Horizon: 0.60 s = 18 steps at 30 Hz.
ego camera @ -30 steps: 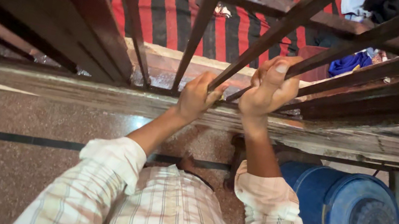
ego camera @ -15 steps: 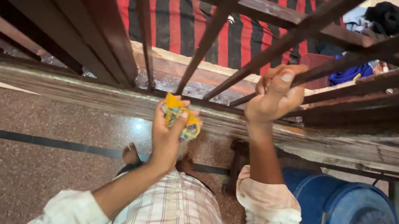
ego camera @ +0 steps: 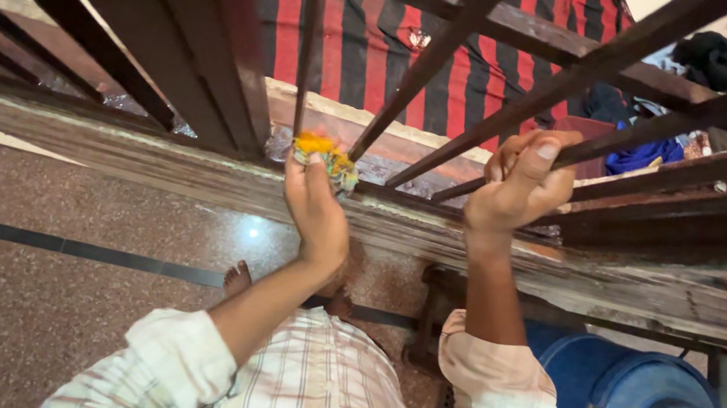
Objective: The person wipes the horizontal and vertical metal bars of a window gate using a patterned cloth, cleaning different sections by hand. The person is standing on a tiled floor near a large blue water container.
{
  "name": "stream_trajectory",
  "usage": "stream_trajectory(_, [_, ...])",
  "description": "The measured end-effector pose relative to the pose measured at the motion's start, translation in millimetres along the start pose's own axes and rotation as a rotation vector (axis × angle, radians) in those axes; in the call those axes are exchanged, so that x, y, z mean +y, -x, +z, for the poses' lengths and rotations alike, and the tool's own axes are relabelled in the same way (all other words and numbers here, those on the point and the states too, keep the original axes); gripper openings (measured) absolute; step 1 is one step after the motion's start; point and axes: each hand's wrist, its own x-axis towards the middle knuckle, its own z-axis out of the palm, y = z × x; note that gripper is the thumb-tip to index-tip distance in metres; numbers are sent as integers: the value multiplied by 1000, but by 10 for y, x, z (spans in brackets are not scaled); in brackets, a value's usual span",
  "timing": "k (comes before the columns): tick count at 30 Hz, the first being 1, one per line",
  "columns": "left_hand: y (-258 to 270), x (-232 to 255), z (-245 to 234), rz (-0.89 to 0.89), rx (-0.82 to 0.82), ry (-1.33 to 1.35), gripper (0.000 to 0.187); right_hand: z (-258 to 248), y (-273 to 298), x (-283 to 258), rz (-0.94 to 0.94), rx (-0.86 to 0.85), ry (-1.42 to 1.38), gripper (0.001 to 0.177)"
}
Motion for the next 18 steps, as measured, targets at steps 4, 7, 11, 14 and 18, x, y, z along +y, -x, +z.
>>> stream_trajectory(4, [23, -201, -11, 118, -52, -215, 36, 5, 1, 10, -12, 13, 1, 34])
stream_trajectory(7, [-57, -340, -60, 19, -81, -263, 34, 22, -2, 16, -27, 20, 5, 34])
stream_trajectory(11, [-167, -335, 20, 99, -108, -340, 33, 37, 7, 4, -14, 45, 5, 32])
stream_trajectory(14, [-173, -63, 216, 256, -178, -464, 35, 43, 6, 12, -49, 22, 14, 33])
stream_trajectory(18, [-230, 634, 683, 508, -384, -588, 35, 64, 2, 22, -58, 57, 32, 33])
